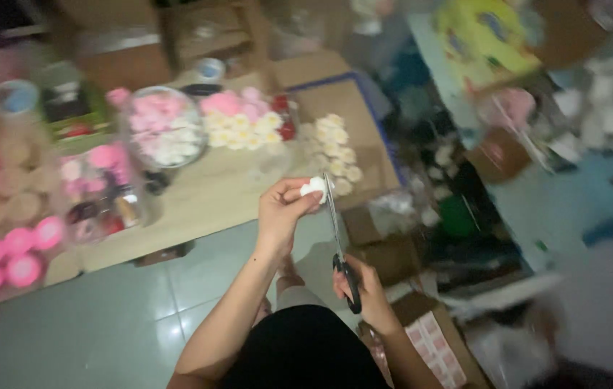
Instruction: The person is preparing candle molds and trimming wax components in a studio.
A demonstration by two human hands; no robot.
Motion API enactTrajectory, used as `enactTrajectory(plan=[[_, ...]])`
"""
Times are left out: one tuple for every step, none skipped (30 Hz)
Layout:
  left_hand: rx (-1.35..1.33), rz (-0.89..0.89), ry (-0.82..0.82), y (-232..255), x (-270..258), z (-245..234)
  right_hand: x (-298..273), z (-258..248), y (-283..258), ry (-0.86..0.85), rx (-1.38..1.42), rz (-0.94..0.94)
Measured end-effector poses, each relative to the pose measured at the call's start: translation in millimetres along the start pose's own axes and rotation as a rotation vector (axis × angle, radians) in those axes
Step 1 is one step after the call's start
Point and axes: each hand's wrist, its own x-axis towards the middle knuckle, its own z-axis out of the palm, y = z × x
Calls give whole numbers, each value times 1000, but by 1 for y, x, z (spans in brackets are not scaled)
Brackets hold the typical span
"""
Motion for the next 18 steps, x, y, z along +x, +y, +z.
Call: enactTrajectory(plan=[[6,-26,-31,-15,-1,19,-14,-13,2,41,5,3],[10,-59,-67,-29,4,40,-23,-29,4,112,-8,65],[16,-92,-103,-43,9,61,-30,-46,5,182,-18,128],[24,-113,-133,-60,15,81,-40,-65,13,218,-10,128],[49,-154,-161,-78,22,100,-49,-83,22,274,35,145],[73,-195,-188,-98,26,119,-60,-101,31,330,81,162],[81,-217,-217,-114,29,138,-69,-117,33,366,90,162],[93,-238,-247,-130,33,160,-77,-135,34,416,46,153],[105,-260,-276,-145,38,181,-83,-154,34,466,3,145],[107,-273,-297,-162,44,202,-89,-175,41,491,4,146],[110,-284,-322,-177,51,221,-94,-195,49,535,68,169],[110,-285,-342,-193,59,238,-97,-217,59,569,129,186],[108,-290,-357,-209,67,255,-98,-240,60,584,126,182],[121,-297,-362,-223,71,269,-102,-258,60,581,59,191],[135,-304,-367,-236,75,281,-106,-276,61,577,-8,200],[139,-320,-362,-248,78,288,-108,-291,61,580,1,215],[148,-320,-367,-258,80,294,-110,-304,62,581,-7,254],[156,-306,-373,-266,88,301,-105,-321,61,576,-20,279]])
